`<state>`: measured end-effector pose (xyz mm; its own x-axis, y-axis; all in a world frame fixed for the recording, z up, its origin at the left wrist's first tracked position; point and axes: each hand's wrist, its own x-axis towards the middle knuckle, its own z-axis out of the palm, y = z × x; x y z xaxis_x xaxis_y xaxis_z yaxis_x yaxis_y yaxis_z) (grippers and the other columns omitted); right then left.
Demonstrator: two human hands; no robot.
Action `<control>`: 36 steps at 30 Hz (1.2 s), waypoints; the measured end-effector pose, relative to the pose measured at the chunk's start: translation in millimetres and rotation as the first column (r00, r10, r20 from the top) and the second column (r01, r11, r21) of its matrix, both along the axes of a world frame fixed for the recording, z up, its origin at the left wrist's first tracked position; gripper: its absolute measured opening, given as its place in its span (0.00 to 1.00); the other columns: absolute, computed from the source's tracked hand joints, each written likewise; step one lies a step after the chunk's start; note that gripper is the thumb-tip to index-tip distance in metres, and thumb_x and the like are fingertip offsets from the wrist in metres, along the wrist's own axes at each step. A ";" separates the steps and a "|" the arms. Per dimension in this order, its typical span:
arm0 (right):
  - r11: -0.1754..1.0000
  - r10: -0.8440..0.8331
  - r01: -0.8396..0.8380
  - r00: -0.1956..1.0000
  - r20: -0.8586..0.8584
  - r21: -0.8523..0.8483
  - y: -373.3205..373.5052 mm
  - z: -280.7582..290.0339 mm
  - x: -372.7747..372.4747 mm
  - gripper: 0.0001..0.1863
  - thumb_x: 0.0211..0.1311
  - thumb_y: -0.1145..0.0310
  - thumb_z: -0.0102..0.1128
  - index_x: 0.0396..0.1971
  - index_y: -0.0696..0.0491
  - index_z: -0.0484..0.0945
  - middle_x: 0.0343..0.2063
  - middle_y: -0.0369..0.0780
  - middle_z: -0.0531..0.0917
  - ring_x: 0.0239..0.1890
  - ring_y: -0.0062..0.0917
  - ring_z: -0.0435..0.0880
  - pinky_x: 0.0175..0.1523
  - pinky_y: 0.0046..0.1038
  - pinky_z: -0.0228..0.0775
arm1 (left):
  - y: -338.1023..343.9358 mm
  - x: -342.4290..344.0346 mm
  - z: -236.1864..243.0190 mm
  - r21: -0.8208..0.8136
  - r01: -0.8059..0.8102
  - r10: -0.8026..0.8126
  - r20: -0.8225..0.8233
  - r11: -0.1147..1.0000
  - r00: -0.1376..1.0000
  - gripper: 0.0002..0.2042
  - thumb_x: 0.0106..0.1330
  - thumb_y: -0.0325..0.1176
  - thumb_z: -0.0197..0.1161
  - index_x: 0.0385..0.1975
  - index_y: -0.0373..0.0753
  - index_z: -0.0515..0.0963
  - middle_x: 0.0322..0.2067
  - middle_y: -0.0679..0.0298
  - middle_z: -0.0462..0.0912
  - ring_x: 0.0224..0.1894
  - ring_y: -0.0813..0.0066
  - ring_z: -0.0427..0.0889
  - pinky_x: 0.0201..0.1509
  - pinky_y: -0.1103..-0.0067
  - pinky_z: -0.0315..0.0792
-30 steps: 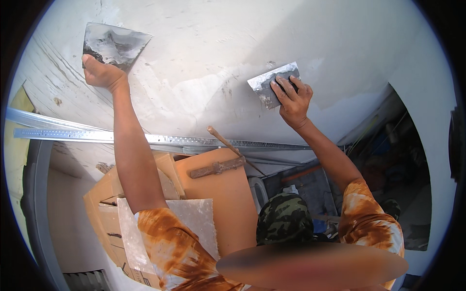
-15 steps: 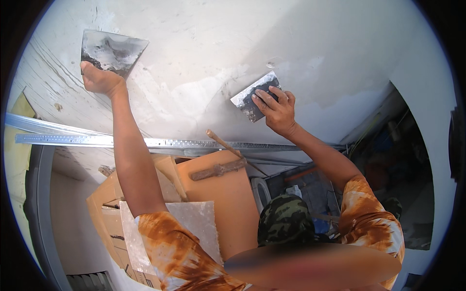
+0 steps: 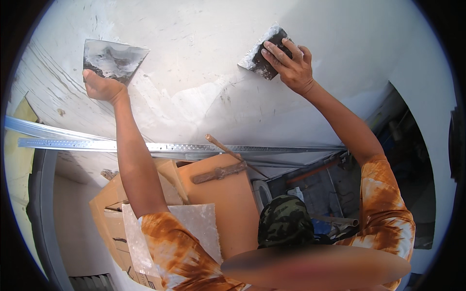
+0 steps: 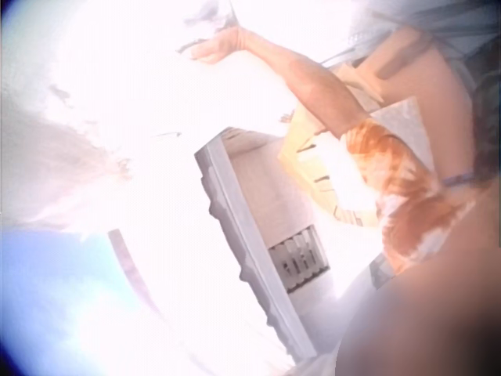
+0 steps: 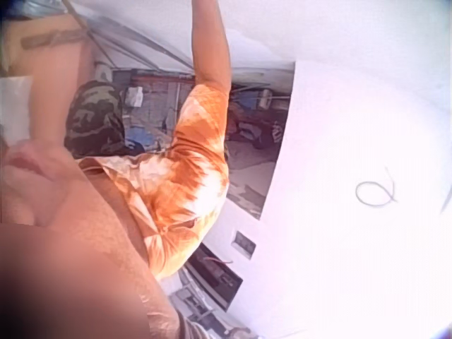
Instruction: The person applies white plaster to a ceiling using two metal trowels, repeatedly spreading and smoothing the material across the surface. The person occasionally transfers plaster between trowels and briefly wipes one trowel on a white sheet before continuing.
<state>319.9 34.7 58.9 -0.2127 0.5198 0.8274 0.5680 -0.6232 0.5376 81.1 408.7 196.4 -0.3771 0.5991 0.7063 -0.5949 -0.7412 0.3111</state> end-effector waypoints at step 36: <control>0.436 0.863 0.469 0.026 -0.505 0.769 -140.3 -109.6 -53.7 0.12 0.74 0.72 0.53 0.49 0.61 0.80 0.38 0.35 0.83 0.37 0.18 0.76 0.46 0.21 0.68 | 35.4 3.7 -11.8 -0.103 -0.092 0.085 -0.072 0.990 0.994 0.31 0.72 0.49 0.55 0.52 0.17 0.76 0.52 0.45 0.79 0.52 0.62 0.79 0.56 0.73 0.73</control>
